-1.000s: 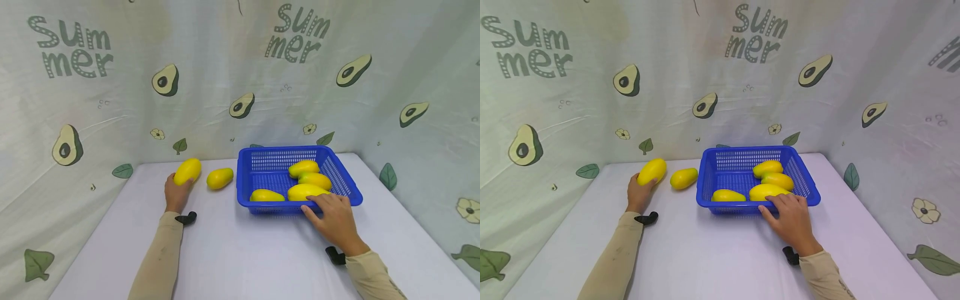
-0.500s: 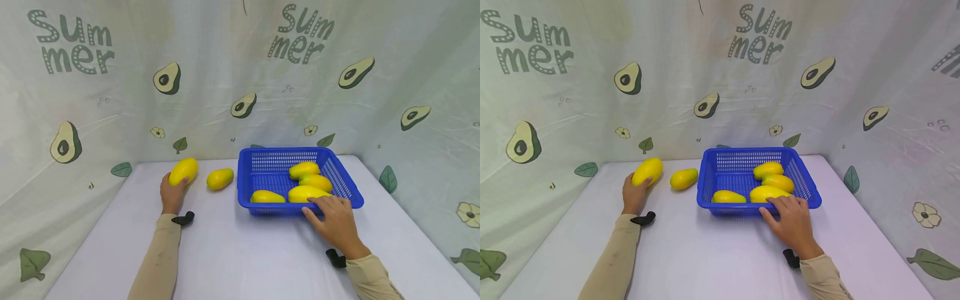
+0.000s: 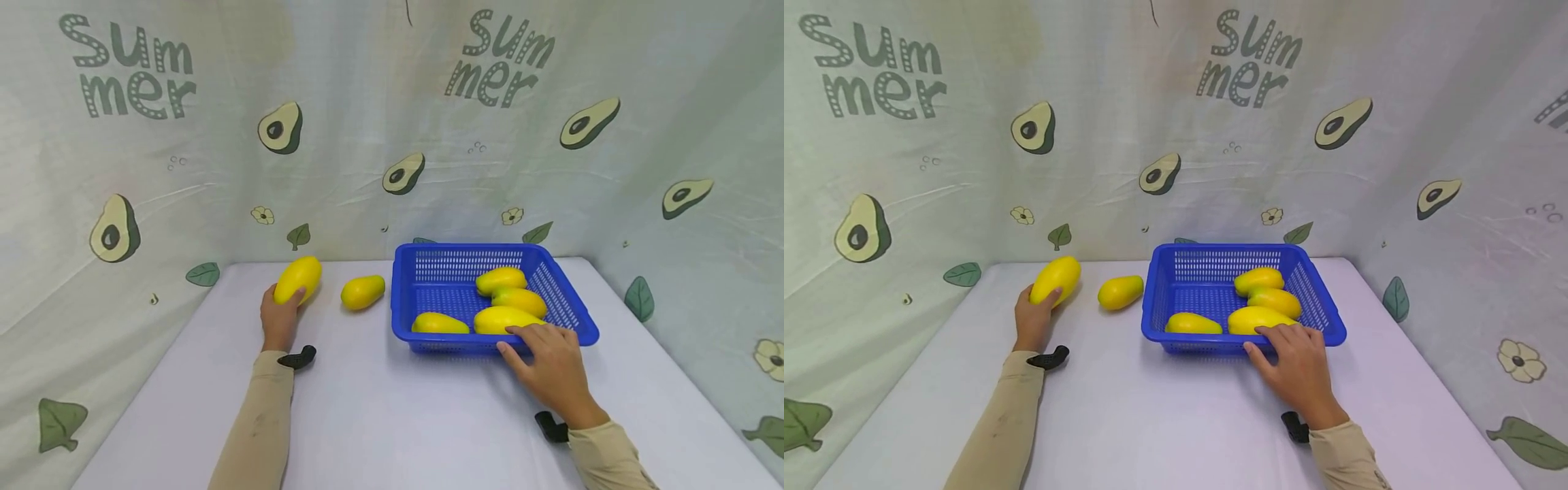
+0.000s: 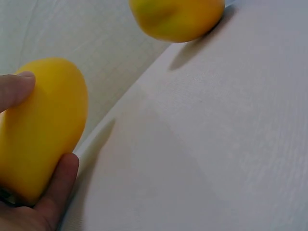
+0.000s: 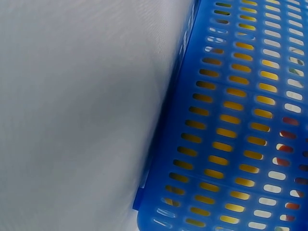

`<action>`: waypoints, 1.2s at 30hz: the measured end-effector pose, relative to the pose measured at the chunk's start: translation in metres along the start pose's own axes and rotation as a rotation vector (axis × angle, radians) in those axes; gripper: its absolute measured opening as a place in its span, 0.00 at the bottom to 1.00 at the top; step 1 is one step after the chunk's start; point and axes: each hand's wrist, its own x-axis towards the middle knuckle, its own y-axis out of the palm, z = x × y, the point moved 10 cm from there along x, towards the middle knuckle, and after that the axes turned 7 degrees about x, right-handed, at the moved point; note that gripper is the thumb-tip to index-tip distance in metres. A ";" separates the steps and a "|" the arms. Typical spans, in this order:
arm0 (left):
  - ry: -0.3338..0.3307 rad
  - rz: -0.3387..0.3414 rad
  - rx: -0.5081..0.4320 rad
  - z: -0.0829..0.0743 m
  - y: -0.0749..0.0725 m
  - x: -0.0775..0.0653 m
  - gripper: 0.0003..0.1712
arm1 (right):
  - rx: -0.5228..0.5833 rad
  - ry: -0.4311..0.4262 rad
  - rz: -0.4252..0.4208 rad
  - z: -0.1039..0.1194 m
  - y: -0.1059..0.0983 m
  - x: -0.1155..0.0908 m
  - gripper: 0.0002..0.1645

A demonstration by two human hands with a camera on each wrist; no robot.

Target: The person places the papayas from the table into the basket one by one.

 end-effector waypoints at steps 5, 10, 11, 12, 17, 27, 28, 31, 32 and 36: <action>-0.004 0.007 -0.029 0.001 -0.001 0.002 0.52 | 0.004 0.016 0.008 0.001 0.002 -0.001 0.23; -0.027 0.025 -0.034 0.003 -0.001 0.003 0.52 | -0.003 0.025 0.009 0.000 0.001 0.000 0.23; -0.030 0.024 -0.028 0.002 -0.001 0.003 0.52 | -0.002 0.024 0.008 0.000 0.001 0.000 0.23; -0.031 0.023 -0.025 0.002 -0.002 0.003 0.51 | 0.000 0.021 0.007 0.000 0.001 0.000 0.23; -0.039 0.026 -0.021 -0.003 -0.005 0.002 0.51 | 0.000 0.012 -0.004 -0.001 -0.001 0.000 0.24; -0.060 0.050 -0.060 -0.003 -0.006 0.001 0.52 | -0.007 0.033 0.012 -0.002 0.001 -0.004 0.24; -0.064 0.056 -0.071 -0.002 -0.006 0.000 0.52 | -0.008 0.037 0.019 -0.002 0.001 -0.004 0.24; -0.059 0.076 -0.127 -0.006 -0.005 -0.001 0.50 | -0.005 0.028 0.021 -0.001 0.001 -0.003 0.24; -0.058 0.082 -0.136 -0.007 -0.005 -0.002 0.50 | -0.004 0.023 0.019 0.000 0.001 -0.003 0.24; -0.063 0.106 -0.171 -0.009 -0.002 -0.003 0.49 | -0.001 0.010 0.009 0.000 0.000 0.000 0.24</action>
